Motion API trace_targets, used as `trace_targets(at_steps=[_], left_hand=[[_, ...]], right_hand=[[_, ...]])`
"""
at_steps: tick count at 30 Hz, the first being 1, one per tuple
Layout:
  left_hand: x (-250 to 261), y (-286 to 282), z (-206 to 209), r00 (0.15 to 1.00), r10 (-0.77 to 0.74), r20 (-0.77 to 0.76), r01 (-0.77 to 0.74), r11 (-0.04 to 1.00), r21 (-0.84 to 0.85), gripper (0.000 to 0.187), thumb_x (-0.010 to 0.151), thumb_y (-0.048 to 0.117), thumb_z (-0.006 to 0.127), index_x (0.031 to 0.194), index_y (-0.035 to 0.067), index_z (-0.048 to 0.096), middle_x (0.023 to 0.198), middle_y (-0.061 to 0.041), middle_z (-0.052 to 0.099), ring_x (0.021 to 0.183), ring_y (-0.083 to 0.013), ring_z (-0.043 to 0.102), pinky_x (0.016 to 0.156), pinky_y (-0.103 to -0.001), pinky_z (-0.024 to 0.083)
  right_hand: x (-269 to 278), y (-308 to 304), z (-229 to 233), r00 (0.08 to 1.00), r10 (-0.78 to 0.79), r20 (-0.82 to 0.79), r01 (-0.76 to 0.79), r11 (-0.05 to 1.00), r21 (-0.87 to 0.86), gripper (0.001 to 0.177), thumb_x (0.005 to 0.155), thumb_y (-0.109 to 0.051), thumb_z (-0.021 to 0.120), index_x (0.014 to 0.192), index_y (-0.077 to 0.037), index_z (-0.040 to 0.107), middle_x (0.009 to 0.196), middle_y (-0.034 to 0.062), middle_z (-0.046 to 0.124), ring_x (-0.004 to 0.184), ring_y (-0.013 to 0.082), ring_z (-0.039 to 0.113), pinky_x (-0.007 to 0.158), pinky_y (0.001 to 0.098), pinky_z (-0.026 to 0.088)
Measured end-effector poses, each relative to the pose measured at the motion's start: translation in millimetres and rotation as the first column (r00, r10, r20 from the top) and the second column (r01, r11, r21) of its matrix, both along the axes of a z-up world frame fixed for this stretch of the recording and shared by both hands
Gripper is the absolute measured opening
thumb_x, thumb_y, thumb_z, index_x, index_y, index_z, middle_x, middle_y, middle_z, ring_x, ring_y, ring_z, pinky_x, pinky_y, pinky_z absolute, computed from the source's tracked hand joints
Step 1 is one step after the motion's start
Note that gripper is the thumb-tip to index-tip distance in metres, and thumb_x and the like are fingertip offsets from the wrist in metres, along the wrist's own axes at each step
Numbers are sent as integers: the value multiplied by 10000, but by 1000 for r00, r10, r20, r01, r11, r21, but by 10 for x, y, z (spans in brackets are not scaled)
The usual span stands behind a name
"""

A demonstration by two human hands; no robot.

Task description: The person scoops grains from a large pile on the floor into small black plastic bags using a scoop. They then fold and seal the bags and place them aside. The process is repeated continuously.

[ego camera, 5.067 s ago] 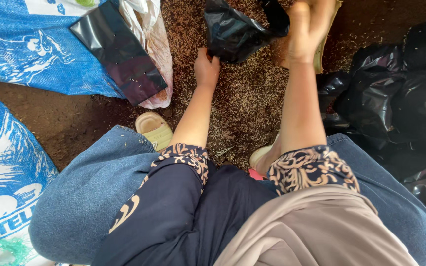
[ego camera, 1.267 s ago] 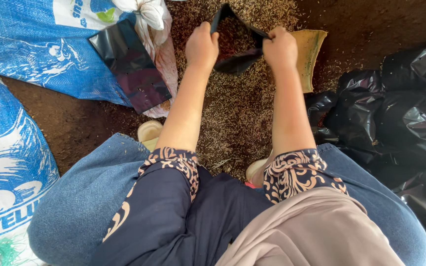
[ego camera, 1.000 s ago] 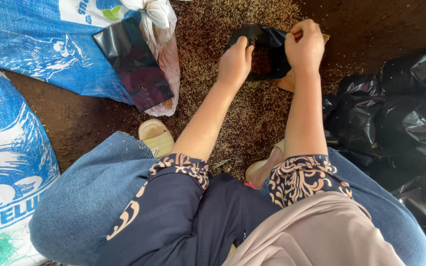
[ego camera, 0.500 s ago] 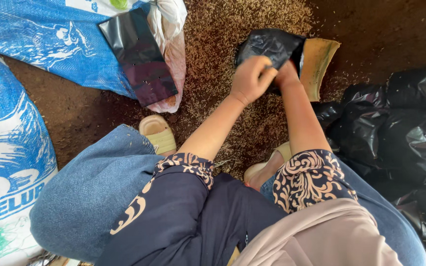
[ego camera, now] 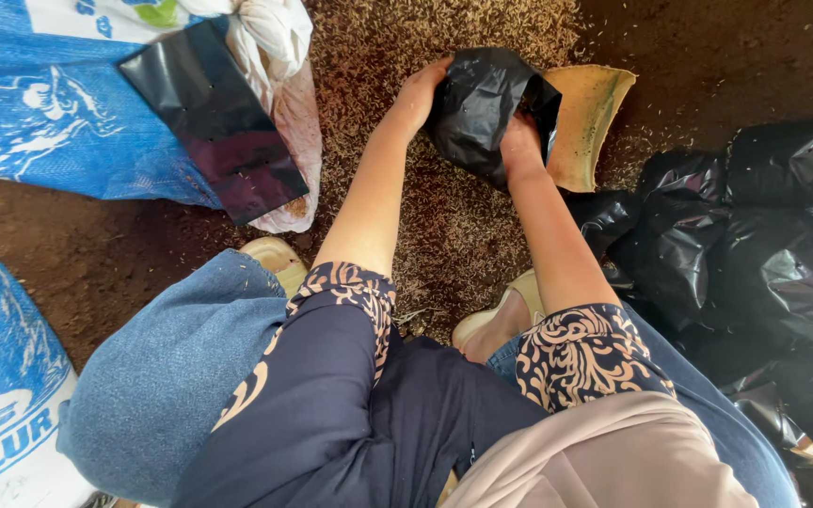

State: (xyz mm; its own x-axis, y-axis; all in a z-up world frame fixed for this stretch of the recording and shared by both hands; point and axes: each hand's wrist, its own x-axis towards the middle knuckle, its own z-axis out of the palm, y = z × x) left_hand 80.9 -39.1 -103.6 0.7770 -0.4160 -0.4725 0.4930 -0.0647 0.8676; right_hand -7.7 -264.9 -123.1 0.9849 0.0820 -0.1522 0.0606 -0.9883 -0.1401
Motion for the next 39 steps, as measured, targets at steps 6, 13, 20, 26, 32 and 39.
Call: trace_targets(at_steps=[6, 13, 20, 26, 32, 39], left_hand=[[-13, 62, 284, 995, -64, 76, 61, 997, 38, 683, 1031, 605, 266, 1551, 204, 452, 1560, -115, 493, 1441, -325, 456, 1190, -430, 320], [-86, 444, 1259, 911, -408, -51, 299, 573, 763, 899, 948, 766, 182, 1542, 151, 460, 1304, -138, 714, 1277, -306, 645, 1104, -509, 456], [-466, 48, 2089, 880, -375, 292, 96, 742, 664, 650, 815, 468, 657, 1261, 14, 528, 1058, -189, 654, 797, -280, 734, 573, -355, 626], [-847, -226, 1765, 663, -228, 713, -147, 894, 423, 91, 922, 72, 564, 1001, 27, 561, 888, -167, 691, 774, -355, 711, 653, -463, 571], [-1009, -456, 1440, 637, -222, 738, -87, 931, 355, 75, 888, 18, 564, 957, 27, 537, 818, -169, 638, 716, -381, 664, 597, -493, 531], [-822, -415, 1322, 628, -176, 758, -113, 943, 313, 82, 901, 51, 565, 978, 57, 539, 859, -156, 652, 772, -382, 676, 643, -488, 542]], right_hand=[[67, 132, 317, 972, -122, -202, 131, 991, 31, 279, 1000, -97, 548, 1241, -61, 684, 1232, 175, 699, 1107, 370, 661, 943, 431, 531], [205, 470, 1166, 975, -88, -205, 81, 996, -38, 309, 891, -142, 676, 1182, -42, 701, 1249, 191, 670, 1094, 359, 653, 902, 443, 535], [311, 370, 1251, 997, 76, 20, -78, 967, 242, 305, 978, -113, 599, 1262, -51, 688, 1341, 127, 663, 1225, 291, 632, 1140, 372, 529], [257, 434, 1124, 909, 203, -364, -212, 977, 17, 338, 991, -220, 610, 1266, -32, 665, 1319, 183, 633, 1223, 359, 570, 1074, 438, 443], [448, 423, 951, 938, 121, -325, -93, 990, 103, 332, 1017, -192, 565, 1296, -34, 651, 1342, 186, 629, 1239, 347, 575, 1097, 440, 445], [634, 464, 721, 925, 86, -371, -25, 986, 166, 332, 1047, -159, 512, 1330, -36, 635, 1368, 188, 625, 1257, 334, 582, 1124, 441, 447]])
